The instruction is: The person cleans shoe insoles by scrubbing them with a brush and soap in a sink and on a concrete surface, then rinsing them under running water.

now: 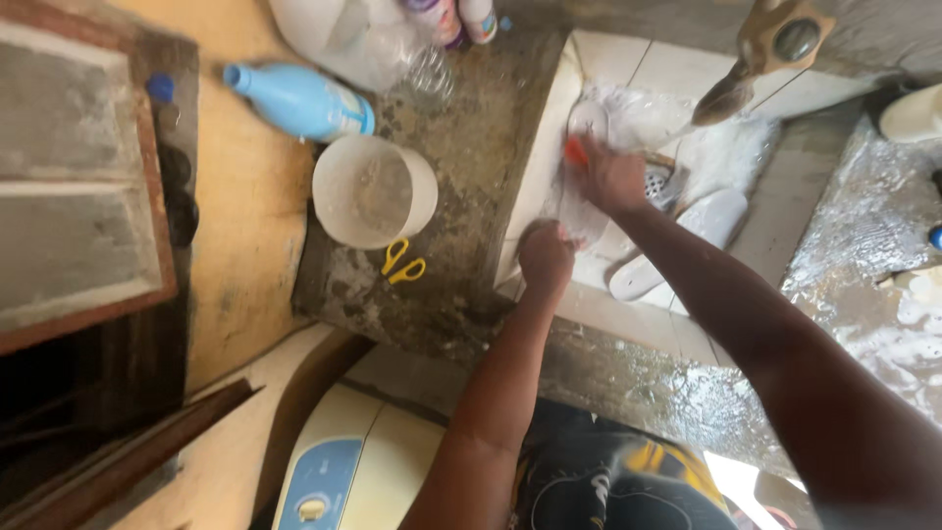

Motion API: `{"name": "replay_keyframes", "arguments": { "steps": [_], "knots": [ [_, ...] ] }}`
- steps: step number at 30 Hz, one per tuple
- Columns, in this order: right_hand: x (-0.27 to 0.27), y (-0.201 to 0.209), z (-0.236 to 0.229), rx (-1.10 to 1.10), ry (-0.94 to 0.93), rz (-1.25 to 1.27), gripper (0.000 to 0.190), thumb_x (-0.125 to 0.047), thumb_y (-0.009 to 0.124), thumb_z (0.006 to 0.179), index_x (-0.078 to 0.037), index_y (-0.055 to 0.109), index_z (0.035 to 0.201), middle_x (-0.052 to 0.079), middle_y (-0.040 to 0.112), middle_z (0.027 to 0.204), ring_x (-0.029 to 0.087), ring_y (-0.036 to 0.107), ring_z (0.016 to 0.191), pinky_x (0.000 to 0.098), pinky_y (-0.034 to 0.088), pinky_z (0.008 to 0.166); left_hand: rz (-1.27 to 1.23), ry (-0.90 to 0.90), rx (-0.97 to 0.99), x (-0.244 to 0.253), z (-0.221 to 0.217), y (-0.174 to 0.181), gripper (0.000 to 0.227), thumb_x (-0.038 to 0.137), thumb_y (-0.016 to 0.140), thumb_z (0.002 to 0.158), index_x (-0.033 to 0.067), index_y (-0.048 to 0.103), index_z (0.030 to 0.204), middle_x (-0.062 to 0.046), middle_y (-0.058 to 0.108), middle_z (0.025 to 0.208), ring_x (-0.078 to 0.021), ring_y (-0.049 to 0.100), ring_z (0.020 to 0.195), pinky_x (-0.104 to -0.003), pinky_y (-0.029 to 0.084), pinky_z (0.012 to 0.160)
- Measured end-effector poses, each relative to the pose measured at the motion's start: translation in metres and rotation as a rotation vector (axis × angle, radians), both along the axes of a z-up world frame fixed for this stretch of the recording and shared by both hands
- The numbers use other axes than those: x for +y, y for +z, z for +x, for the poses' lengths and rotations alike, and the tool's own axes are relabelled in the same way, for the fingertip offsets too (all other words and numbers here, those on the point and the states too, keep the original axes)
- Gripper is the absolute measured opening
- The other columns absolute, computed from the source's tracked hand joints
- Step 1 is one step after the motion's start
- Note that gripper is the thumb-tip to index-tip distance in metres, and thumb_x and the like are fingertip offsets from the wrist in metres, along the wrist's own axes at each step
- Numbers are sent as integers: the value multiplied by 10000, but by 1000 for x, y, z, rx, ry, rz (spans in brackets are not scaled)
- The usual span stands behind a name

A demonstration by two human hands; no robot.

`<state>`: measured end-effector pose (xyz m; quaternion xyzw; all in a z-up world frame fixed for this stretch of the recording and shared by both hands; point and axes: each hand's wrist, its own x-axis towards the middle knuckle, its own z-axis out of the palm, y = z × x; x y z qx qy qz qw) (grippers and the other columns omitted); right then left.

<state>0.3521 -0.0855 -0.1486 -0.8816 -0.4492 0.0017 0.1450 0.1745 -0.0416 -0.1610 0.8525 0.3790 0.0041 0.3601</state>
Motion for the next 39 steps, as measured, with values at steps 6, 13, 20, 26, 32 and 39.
{"name": "replay_keyframes", "arguments": {
  "steps": [6, 13, 20, 26, 32, 39],
  "knots": [
    [-14, -4, -62, 146, -255, 132, 434, -398, 671, 978, -168, 606, 1340, 142, 730, 827, 339, 691, 593, 463, 526, 490, 37, 16, -81, -6, 5, -3, 159, 208, 791, 859, 94, 696, 916, -132, 714, 886, -360, 685, 861, -479, 523, 795],
    [5, -19, 31, -41, -90, 41, 532, -489, 694, 1000, -106, 604, 1360, 125, 712, 746, 320, 677, 545, 473, 517, 473, -108, 31, 89, -3, 5, 27, 340, 276, 834, 779, 51, 626, 927, -191, 716, 927, -387, 697, 882, -485, 534, 825],
    [-53, -23, -75, 165, -27, 20, 529, -455, 639, 946, -121, 635, 1356, 149, 749, 890, 306, 689, 560, 463, 560, 518, -89, 122, -10, -13, -8, 26, 333, 182, 757, 960, 91, 573, 1222, -165, 731, 936, -402, 699, 894, -518, 511, 776],
    [-37, -53, 82, -104, -212, 92, 422, -382, 698, 1025, -132, 559, 1335, 88, 719, 967, 281, 728, 767, 455, 557, 618, 39, -31, -65, -7, -3, 15, 354, 270, 852, 721, 67, 629, 907, -171, 694, 903, -383, 687, 850, -491, 524, 725],
    [-74, 28, -39, 265, -197, -5, 515, -397, 720, 983, -182, 552, 1419, 155, 753, 873, 339, 725, 722, 523, 547, 762, -358, -329, -33, 12, -4, 3, 453, 324, 890, 727, 19, 674, 982, -219, 709, 894, -383, 713, 884, -469, 540, 805],
    [-74, -26, 23, 162, -181, -126, 625, -586, 707, 919, -147, 567, 1343, 200, 733, 790, 350, 694, 615, 436, 532, 551, -133, 36, 155, 4, 5, 41, 462, 441, 866, 727, 42, 679, 868, -166, 729, 859, -379, 707, 839, -485, 536, 756]
  ]
}}
